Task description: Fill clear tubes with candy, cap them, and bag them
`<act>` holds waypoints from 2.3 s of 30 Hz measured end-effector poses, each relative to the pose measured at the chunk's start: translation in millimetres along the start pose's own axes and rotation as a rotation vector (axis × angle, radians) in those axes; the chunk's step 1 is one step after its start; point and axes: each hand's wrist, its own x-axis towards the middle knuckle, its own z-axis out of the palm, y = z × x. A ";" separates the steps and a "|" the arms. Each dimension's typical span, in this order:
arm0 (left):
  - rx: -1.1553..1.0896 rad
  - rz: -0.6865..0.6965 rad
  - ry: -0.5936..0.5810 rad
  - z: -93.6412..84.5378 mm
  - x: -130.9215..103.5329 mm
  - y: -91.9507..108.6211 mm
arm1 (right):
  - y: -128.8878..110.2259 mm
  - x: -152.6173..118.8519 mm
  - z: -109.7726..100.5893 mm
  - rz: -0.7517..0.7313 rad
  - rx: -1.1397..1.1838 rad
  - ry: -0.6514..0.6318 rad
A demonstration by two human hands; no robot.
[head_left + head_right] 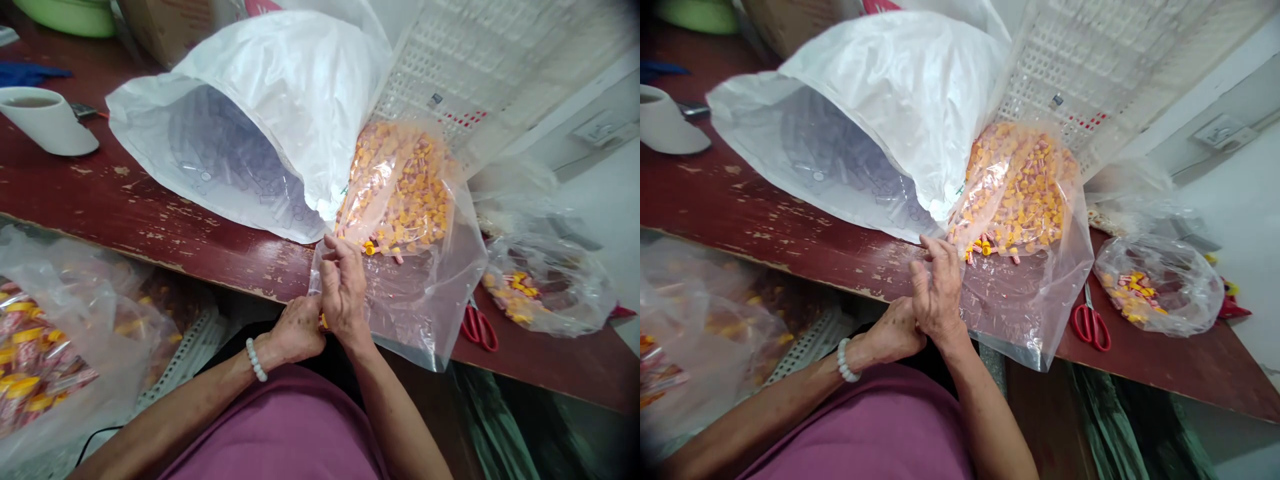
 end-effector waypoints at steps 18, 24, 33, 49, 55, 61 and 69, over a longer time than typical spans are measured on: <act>-0.823 -0.187 -0.052 -32.9 -25.0 0.6 | 0.4 -40.0 12.8 -0.442 -0.251 -0.454; -0.500 -0.017 0.581 -125.1 -101.5 16.9 | -25.1 -25.3 19.5 -0.352 -0.107 -0.450; 0.620 -0.699 1.284 -302.9 -172.1 -76.5 | 2.8 -44.3 20.3 -0.335 -0.046 -0.512; 0.977 -0.883 1.053 -326.7 -211.6 -77.8 | 13.5 -43.6 14.4 -0.264 -0.016 -0.560; 1.030 -0.058 1.089 -280.5 -111.4 -4.8 | 14.7 -46.2 14.5 -0.216 0.040 -0.547; 1.040 0.179 0.571 -216.8 55.3 28.3 | 14.3 -52.2 3.8 -0.179 0.076 -0.551; 1.106 0.158 0.426 -160.4 157.2 14.2 | 34.8 -65.7 -27.8 -0.146 0.033 -0.497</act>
